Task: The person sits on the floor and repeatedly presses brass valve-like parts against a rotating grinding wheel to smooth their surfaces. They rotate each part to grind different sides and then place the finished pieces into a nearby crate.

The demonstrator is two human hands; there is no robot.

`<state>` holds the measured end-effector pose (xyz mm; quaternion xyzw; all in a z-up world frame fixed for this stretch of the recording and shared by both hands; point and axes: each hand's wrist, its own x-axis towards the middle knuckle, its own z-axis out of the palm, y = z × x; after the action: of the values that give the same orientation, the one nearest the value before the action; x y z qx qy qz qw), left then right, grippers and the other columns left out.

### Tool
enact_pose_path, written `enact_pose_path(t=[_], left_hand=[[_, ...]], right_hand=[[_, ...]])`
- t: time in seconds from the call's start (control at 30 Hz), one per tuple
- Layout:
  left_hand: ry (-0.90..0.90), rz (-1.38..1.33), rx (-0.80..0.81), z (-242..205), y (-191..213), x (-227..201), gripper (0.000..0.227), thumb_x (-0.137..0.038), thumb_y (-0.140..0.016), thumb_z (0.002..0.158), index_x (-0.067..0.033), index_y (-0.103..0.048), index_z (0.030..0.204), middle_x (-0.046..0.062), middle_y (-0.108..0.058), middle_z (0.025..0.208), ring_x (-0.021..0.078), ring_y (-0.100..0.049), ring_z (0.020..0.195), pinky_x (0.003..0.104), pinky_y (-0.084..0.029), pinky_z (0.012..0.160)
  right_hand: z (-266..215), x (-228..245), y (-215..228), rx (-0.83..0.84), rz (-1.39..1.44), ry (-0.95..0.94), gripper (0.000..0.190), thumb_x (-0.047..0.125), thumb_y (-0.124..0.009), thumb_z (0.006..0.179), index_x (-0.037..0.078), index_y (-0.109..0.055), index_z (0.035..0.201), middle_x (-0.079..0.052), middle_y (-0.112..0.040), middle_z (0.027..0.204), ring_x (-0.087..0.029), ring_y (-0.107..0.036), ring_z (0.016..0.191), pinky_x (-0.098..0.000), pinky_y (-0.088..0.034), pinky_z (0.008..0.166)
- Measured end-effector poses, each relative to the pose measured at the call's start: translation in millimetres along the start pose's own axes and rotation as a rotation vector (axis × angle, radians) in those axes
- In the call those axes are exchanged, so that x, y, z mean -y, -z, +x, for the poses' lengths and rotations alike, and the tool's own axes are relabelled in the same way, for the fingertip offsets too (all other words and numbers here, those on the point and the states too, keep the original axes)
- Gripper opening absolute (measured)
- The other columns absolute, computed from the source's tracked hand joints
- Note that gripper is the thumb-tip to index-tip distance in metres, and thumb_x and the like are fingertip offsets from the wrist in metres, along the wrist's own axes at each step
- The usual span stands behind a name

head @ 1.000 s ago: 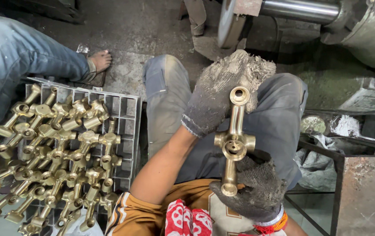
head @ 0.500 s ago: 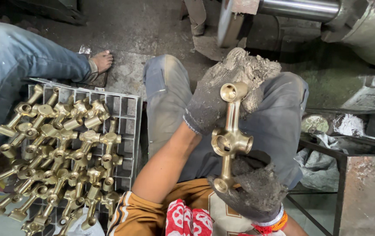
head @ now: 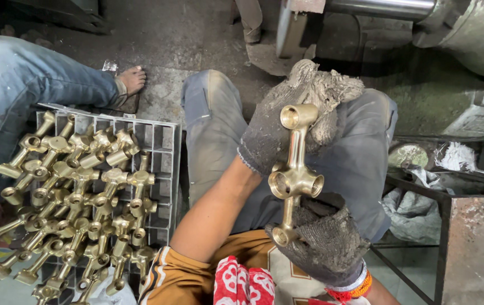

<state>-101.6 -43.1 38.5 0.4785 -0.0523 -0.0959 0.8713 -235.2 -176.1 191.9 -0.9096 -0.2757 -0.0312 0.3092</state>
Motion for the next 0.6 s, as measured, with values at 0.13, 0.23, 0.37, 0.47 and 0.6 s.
enact_pose_path(t=[0.13,0.23,0.37,0.47,0.6], left_hand=[[0.003,-0.157,-0.031,-2,-7,-13,0.046,-0.010,-0.071,0.100,0.0003,-0.056,0.143,0.007,-0.067,0.123,0.0133,-0.065,0.109,0.031,-0.055,0.095],[-0.147,0.368,-0.051,2,-4,-20,0.049,-0.011,-0.070,0.101,0.0044,-0.054,0.145,0.014,-0.066,0.126,0.0249,-0.064,0.113,0.039,-0.054,0.098],[-0.536,1.327,0.040,-4,21,-30,0.058,-0.010,-0.064,0.102,0.0057,-0.042,0.153,0.018,-0.063,0.135,0.0353,-0.061,0.126,0.047,-0.047,0.113],[-0.690,1.929,0.009,-15,41,-43,0.049,-0.003,-0.058,0.108,0.0101,-0.046,0.154,0.020,-0.062,0.144,0.0321,-0.059,0.135,0.044,-0.046,0.117],[-0.609,1.229,0.185,-23,67,-57,0.034,0.001,-0.052,0.105,-0.0058,-0.053,0.138,0.017,-0.061,0.136,0.0372,-0.059,0.132,0.050,-0.045,0.117]], right_hand=[[0,-4,-1,-0.001,-0.003,0.004,0.025,0.025,-0.089,0.067,0.013,-0.071,0.081,-0.004,-0.069,0.086,-0.031,-0.065,0.089,-0.0457,-0.051,0.078],[-1,-8,-1,0.001,-0.013,0.005,0.024,0.025,-0.088,0.068,0.013,-0.071,0.080,-0.004,-0.069,0.085,-0.031,-0.065,0.089,-0.0458,-0.051,0.078],[-1,-19,3,0.000,-0.046,0.012,0.022,0.024,-0.087,0.068,0.014,-0.070,0.078,-0.004,-0.068,0.083,-0.031,-0.065,0.089,-0.0458,-0.051,0.077],[4,-33,13,-0.023,-0.044,0.038,0.019,0.022,-0.086,0.074,0.016,-0.068,0.077,-0.002,-0.069,0.082,-0.027,-0.067,0.088,-0.0431,-0.052,0.077],[23,-56,25,-0.218,-0.080,-0.095,0.033,0.023,-0.081,0.077,0.005,-0.065,0.100,-0.013,-0.068,0.096,-0.032,-0.065,0.091,-0.0425,-0.052,0.078]])
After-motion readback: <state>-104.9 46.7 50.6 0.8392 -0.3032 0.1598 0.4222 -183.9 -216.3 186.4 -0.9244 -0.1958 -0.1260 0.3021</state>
